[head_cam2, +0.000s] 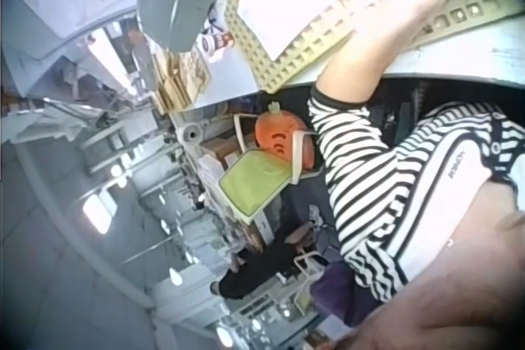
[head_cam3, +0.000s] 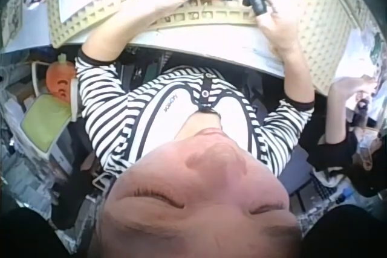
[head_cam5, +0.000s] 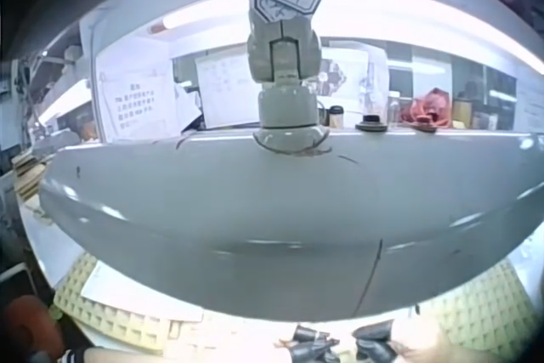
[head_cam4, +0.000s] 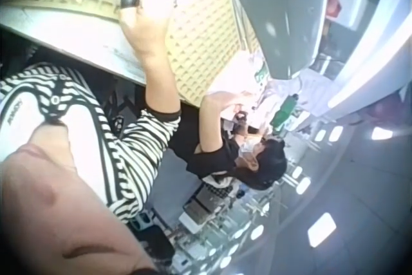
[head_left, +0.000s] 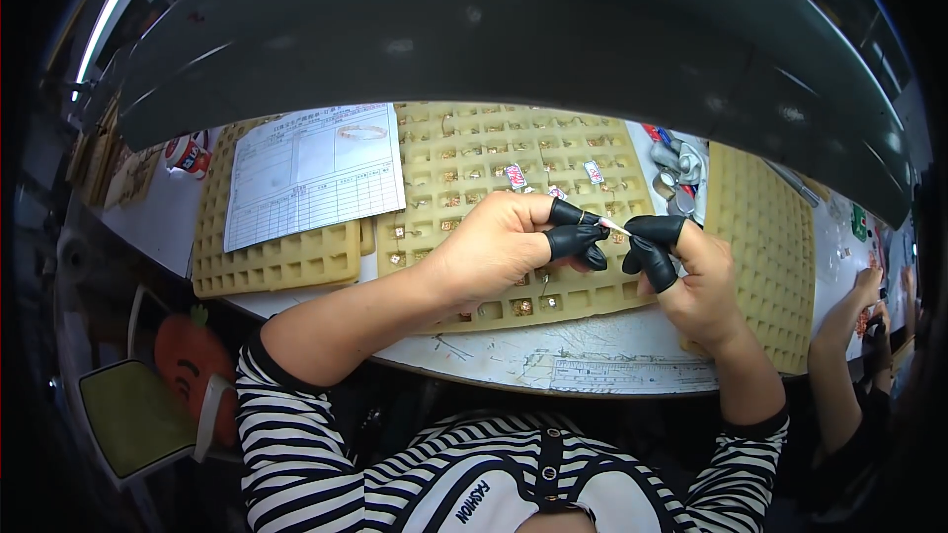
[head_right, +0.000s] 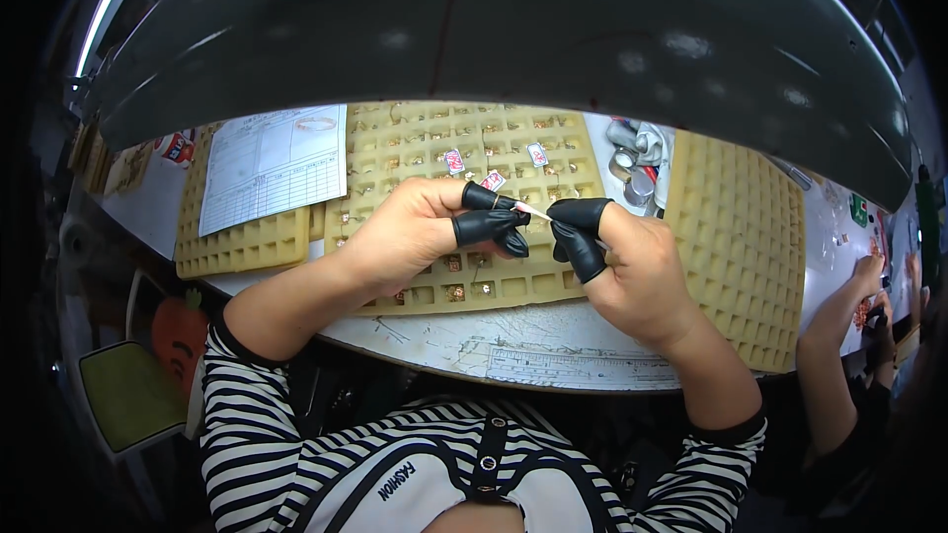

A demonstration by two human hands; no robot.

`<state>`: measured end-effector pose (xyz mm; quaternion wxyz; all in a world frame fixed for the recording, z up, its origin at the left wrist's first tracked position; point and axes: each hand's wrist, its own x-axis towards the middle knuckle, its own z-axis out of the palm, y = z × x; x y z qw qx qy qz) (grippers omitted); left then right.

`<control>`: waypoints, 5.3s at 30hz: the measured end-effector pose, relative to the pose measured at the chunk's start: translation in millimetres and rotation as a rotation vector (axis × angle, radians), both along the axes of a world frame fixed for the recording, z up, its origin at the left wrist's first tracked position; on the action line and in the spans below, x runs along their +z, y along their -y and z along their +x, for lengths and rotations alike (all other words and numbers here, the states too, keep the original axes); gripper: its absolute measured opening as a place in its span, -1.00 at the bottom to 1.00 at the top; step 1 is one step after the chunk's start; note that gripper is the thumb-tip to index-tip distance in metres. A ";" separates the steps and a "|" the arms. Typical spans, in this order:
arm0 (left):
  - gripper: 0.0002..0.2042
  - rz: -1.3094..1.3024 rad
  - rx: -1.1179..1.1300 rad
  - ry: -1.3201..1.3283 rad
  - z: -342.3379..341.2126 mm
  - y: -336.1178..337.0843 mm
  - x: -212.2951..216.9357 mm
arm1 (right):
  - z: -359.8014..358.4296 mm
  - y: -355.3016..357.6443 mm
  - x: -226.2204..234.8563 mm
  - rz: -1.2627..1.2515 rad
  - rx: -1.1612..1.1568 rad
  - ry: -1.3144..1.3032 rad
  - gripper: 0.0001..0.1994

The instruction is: Assembling small jewelry components using a toothpick for precise application and manipulation at a workshop bench.

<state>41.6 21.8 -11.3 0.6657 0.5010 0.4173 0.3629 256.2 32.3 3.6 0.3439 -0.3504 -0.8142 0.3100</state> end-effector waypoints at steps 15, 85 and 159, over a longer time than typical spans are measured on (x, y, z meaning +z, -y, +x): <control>-0.85 -0.076 -0.025 0.051 1.2 1.5 4.6 | -3.8 -5.8 -5.9 -0.204 0.110 -0.081 -0.64; -0.84 0.059 -0.096 -0.063 0.8 4.4 8.4 | 2.2 -5.8 2.3 -0.119 0.027 -0.032 -0.91; -0.84 0.127 -0.229 -0.115 -22.1 2.9 34.2 | -10.7 -53.1 18.1 -0.980 0.449 -0.050 -0.74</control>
